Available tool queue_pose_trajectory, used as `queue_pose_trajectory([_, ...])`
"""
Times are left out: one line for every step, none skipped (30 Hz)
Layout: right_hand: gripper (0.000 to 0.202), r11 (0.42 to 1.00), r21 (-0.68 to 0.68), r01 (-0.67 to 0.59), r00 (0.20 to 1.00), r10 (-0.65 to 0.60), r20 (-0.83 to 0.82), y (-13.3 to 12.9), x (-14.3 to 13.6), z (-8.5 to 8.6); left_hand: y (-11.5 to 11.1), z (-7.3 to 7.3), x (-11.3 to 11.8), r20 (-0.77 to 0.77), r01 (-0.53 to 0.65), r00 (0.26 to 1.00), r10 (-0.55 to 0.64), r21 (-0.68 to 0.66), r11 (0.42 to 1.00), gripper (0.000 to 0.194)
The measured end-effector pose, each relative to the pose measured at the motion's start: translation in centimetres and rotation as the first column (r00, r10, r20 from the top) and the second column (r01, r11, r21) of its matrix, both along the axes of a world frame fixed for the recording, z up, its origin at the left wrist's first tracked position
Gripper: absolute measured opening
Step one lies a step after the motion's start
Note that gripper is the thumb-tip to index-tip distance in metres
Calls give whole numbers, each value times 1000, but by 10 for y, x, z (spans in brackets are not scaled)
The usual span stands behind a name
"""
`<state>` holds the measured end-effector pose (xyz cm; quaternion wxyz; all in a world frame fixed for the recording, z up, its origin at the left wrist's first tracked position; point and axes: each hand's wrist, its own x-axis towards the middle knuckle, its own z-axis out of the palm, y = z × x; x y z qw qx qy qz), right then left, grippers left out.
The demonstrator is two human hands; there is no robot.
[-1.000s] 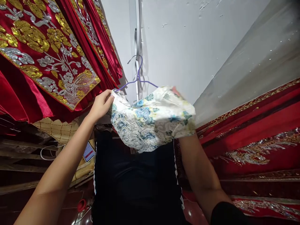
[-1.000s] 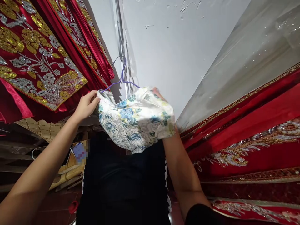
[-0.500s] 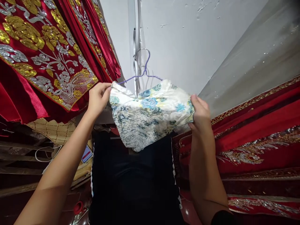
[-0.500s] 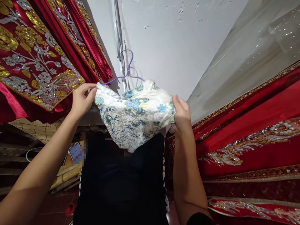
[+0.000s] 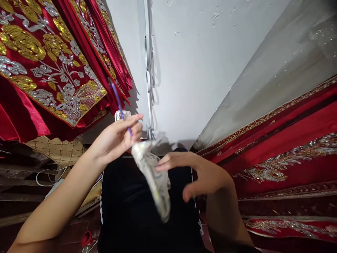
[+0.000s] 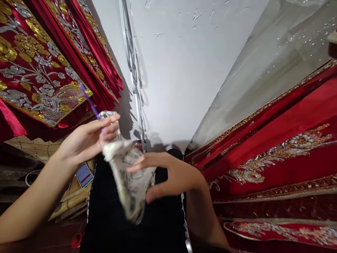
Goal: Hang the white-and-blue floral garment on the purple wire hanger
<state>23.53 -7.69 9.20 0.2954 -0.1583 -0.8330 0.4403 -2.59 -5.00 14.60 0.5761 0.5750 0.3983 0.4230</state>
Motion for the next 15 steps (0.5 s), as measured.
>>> queue_pose_trajectory([48,999,-30,37,999,-37,-5,8,-3,-1,-10,1,-8,5,24,1000,-24,-91,996,15])
queue_pose_trajectory([46,990,-53,130,991,-131,-13,17,-6,-4,-20,2,-16,-11,65,998,-68,-183,981,16])
queue_pose_trajectory([45,965,-63,253,967,-255,-28,28,-11,-8,-29,2,-23,-45,122,989,-139,-273,954,18])
queue_pose_trajectory([47,924,-58,378,923,-381,-55,38,-17,-14,-37,3,-31,-99,178,970,-224,-344,922,22])
queue_pose_trajectory([52,878,-40,477,874,-479,-81,48,-23,-20,-42,4,-37,-172,226,935,-311,-386,894,25])
queue_pose_trajectory([56,843,-12,538,838,-537,-100,58,-30,-25,-45,5,-43,-262,254,891,-370,-388,886,27])
queue_pose_trajectory([55,824,16,566,821,-562,-101,67,-35,-31,-46,7,-48,-360,259,854,-377,-334,906,29])
queue_pose_trajectory([50,821,32,570,820,-566,-81,74,-39,-35,-45,9,-53,-456,245,826,-330,-237,940,32])
queue_pose_trajectory([42,829,29,558,830,-556,-46,81,-41,-38,-41,11,-58,-535,215,809,-243,-115,970,36])
queue_pose_trajectory([36,844,4,536,844,-536,-8,86,-40,-40,-35,13,-64,-587,178,798,-138,10,984,37])
queue_pose_trajectory([35,856,-37,515,857,-515,18,91,-37,-40,-27,14,-70,-615,139,788,-34,123,983,37])
queue_pose_trajectory([37,862,-86,499,866,-499,28,95,-33,-39,-18,15,-76,-626,101,777,64,225,969,35])
queue_pose_trajectory([38,863,-129,488,872,-489,25,99,-27,-37,-8,14,-83,-625,67,766,153,314,947,32])
queue_pose_trajectory([39,867,-156,473,879,-477,16,102,-21,-32,3,13,-89,-607,31,758,239,400,916,31])
queue_pose_trajectory([38,874,-166,456,887,-462,3,106,-16,-27,15,11,-94,-568,-9,757,323,485,874,29])
